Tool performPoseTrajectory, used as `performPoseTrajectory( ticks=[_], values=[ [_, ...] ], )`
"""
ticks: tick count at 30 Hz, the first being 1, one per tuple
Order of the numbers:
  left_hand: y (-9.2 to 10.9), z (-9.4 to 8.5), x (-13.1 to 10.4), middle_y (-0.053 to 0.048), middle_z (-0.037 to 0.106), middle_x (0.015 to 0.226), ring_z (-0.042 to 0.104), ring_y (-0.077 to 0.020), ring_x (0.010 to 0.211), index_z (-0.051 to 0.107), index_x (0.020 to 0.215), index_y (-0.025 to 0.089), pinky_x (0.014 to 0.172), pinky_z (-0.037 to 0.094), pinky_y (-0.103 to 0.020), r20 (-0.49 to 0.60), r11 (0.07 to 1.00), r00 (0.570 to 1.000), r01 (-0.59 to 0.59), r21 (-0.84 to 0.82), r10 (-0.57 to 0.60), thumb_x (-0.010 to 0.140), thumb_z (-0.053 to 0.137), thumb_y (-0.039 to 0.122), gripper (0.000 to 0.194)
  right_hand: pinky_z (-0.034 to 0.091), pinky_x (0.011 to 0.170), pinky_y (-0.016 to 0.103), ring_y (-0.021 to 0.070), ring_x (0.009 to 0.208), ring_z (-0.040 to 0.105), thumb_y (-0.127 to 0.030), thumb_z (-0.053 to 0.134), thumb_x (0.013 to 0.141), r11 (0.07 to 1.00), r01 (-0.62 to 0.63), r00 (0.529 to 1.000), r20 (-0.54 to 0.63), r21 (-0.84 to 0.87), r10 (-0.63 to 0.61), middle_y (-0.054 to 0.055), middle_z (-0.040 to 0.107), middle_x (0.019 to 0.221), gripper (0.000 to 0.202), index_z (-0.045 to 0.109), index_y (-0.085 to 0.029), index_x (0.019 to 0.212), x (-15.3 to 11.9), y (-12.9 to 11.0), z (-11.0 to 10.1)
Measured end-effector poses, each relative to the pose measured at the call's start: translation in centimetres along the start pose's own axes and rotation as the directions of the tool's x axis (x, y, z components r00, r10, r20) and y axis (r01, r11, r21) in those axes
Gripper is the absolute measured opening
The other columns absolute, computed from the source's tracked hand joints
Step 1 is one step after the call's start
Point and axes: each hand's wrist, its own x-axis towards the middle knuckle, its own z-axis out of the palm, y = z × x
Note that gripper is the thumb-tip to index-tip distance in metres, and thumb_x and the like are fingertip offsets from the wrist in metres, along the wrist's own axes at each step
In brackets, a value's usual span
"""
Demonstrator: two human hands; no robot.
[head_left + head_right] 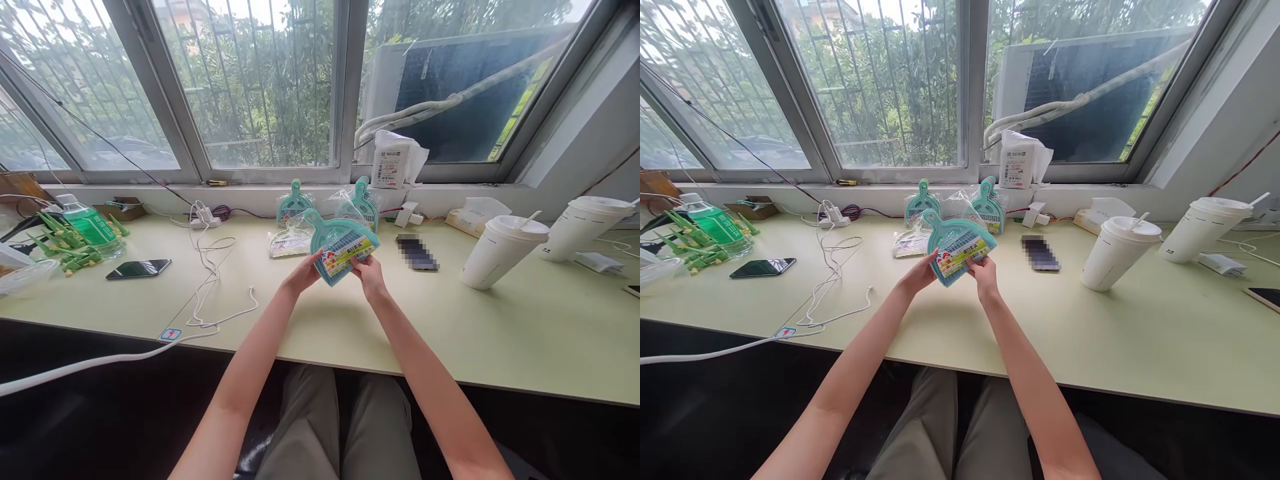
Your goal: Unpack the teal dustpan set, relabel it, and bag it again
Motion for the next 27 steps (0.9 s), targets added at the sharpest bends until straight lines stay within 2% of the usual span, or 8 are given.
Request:
performPoseTrajectory(
  ticks=[4, 9, 12, 15, 17, 19, 23, 27],
  values=[
    [-0.5, 0.8, -0.1, -0.011, 0.061, 0.121, 0.054, -0.023, 0.115, 0.057, 0.117, 0.012, 0.106, 0.037, -0.039, 0.111, 0.999, 0.994, -0.022, -0.032, 0.026, 0.091, 0.044, 0.038, 0.04, 0.055, 0.087, 0.036, 0.021, 0.098, 0.062, -0.024, 0.078, 0.06, 0.999, 0.01, 1.0, -0.005, 0.052, -0.01, 0.004, 0.068, 0.097, 0.032, 0.06, -0.018, 0.086, 0.4, 0.3, -0.6],
    [-1.3, 0.9, 0.0, -0.012, 0.053, 0.131, 0.049, -0.0252, 0.121, 0.052, 0.125, 0.015, 0.109, 0.029, -0.044, 0.266, 0.998, 0.963, 0.056, -0.003, -0.053, 0.09, 0.045, 0.042, 0.045, 0.056, 0.084, 0.037, 0.0222, 0.098, 0.062, -0.027, 0.08, 0.056, 0.994, 0.081, 0.996, -0.035, 0.075, -0.079, 0.004, 0.067, 0.096, 0.036, 0.061, -0.018, 0.086, 0.5, 0.1, -0.8],
    [-0.9, 1.1, 0.0, -0.012, 0.048, 0.136, 0.043, -0.0263, 0.126, 0.048, 0.131, 0.017, 0.11, 0.027, -0.044, 0.323, 0.999, 0.946, 0.001, -0.032, 0.009, 0.087, 0.044, 0.052, 0.056, 0.056, 0.083, 0.038, 0.0223, 0.098, 0.062, -0.028, 0.081, 0.056, 0.984, 0.12, 0.992, -0.048, 0.131, -0.114, 0.004, 0.067, 0.095, 0.037, 0.061, -0.018, 0.086, 0.5, 0.1, -0.6],
    [-0.1, 1.0, 0.1, -0.01, 0.049, 0.135, 0.041, -0.0263, 0.128, 0.043, 0.134, 0.02, 0.11, 0.027, -0.044, 0.25, 0.979, 0.947, -0.181, -0.097, 0.2, 0.086, 0.04, 0.059, 0.062, 0.056, 0.083, 0.037, 0.0216, 0.096, 0.062, -0.028, 0.081, 0.055, 0.983, 0.114, 0.993, -0.05, 0.142, -0.108, 0.004, 0.067, 0.093, 0.038, 0.061, -0.018, 0.085, 0.4, 0.4, -0.4],
    [0.0, 1.0, 0.2, -0.008, 0.051, 0.133, 0.042, -0.0255, 0.127, 0.04, 0.135, 0.023, 0.109, 0.028, -0.044, 0.174, 0.957, 0.942, -0.27, -0.11, 0.286, 0.087, 0.041, 0.056, 0.059, 0.056, 0.082, 0.037, 0.0212, 0.094, 0.063, -0.027, 0.081, 0.054, 0.987, 0.108, 0.992, -0.073, 0.119, -0.1, 0.004, 0.067, 0.09, 0.038, 0.061, -0.017, 0.085, 0.3, 0.6, -0.2],
    [-0.5, 1.4, 0.3, -0.007, 0.051, 0.134, 0.045, -0.0242, 0.124, 0.035, 0.137, 0.025, 0.108, 0.03, -0.044, 0.14, 0.959, 0.95, -0.267, -0.095, 0.279, 0.087, 0.048, 0.049, 0.057, 0.056, 0.082, 0.037, 0.0205, 0.093, 0.063, -0.028, 0.081, 0.054, 0.986, 0.129, 0.984, -0.139, 0.108, -0.113, 0.003, 0.067, 0.088, 0.038, 0.06, -0.017, 0.084, 0.3, 0.6, -0.2],
    [-1.8, 2.6, 0.4, -0.007, 0.046, 0.138, 0.05, -0.0225, 0.12, 0.03, 0.137, 0.03, 0.106, 0.032, -0.046, 0.169, 0.99, 0.976, -0.135, -0.03, 0.138, 0.084, 0.058, 0.036, 0.06, 0.055, 0.085, 0.037, 0.0199, 0.094, 0.063, -0.029, 0.08, 0.055, 0.969, 0.193, 0.964, -0.215, 0.152, -0.158, 0.003, 0.067, 0.09, 0.039, 0.06, -0.018, 0.086, 0.3, 0.1, -0.3],
    [-1.0, 2.8, 0.5, -0.007, 0.043, 0.14, 0.041, -0.0261, 0.128, 0.037, 0.135, 0.029, 0.107, 0.029, -0.049, 0.193, 0.981, 0.962, -0.195, 0.001, 0.191, 0.086, 0.05, 0.048, 0.054, 0.054, 0.087, 0.038, 0.0208, 0.098, 0.063, -0.028, 0.079, 0.056, 0.957, 0.213, 0.967, -0.18, 0.198, -0.179, 0.004, 0.067, 0.096, 0.04, 0.06, -0.019, 0.09, 0.3, -0.1, -0.2]
  ],
)
